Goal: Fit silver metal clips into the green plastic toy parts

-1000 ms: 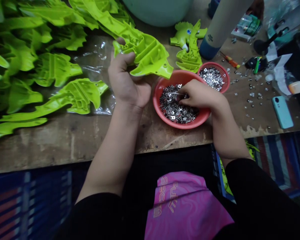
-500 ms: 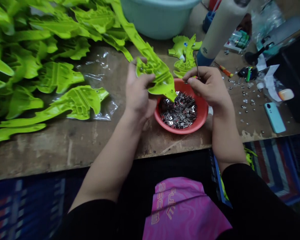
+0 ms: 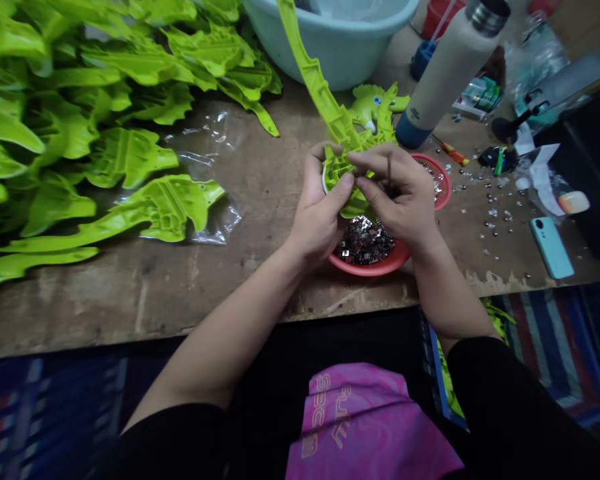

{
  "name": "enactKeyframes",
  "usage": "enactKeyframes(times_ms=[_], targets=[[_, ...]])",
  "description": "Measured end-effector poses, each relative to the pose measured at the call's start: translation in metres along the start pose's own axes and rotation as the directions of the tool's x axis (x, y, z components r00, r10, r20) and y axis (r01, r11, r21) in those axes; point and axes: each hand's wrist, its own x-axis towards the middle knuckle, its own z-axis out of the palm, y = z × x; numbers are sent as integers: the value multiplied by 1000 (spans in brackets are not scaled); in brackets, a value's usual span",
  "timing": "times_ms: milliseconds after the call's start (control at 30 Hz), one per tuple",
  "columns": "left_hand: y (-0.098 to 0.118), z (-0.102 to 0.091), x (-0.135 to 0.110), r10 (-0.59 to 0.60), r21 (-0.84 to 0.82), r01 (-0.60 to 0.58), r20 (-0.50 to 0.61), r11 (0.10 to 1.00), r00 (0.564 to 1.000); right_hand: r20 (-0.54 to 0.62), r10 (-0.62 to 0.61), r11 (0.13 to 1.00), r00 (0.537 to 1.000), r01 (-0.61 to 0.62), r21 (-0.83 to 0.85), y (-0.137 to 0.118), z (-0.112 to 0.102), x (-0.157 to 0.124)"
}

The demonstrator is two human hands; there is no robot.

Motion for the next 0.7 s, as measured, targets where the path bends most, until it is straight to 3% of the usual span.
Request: enactKeyframes(times_ms=[167, 300, 400, 533, 700], targets=[[-1, 0, 0, 5, 1, -5, 19, 1000, 1000, -11, -10, 1000, 1000, 10, 2, 0, -11, 1], [-7, -1, 0, 31, 46, -32, 15, 998, 999, -91, 205, 976, 974, -197, 94, -4, -12, 2], [-13, -5, 2, 65, 85, -68, 38, 994, 997, -42, 351, 913, 935, -332, 237, -7, -11, 5], [-20, -13, 6, 169, 162, -186, 111, 969, 979, 54, 474, 810, 879, -459, 366, -8, -7, 7], [-29, -20, 9, 311, 166, -347, 207, 923, 927, 4, 497, 783, 868, -450, 429, -8, 4, 4]])
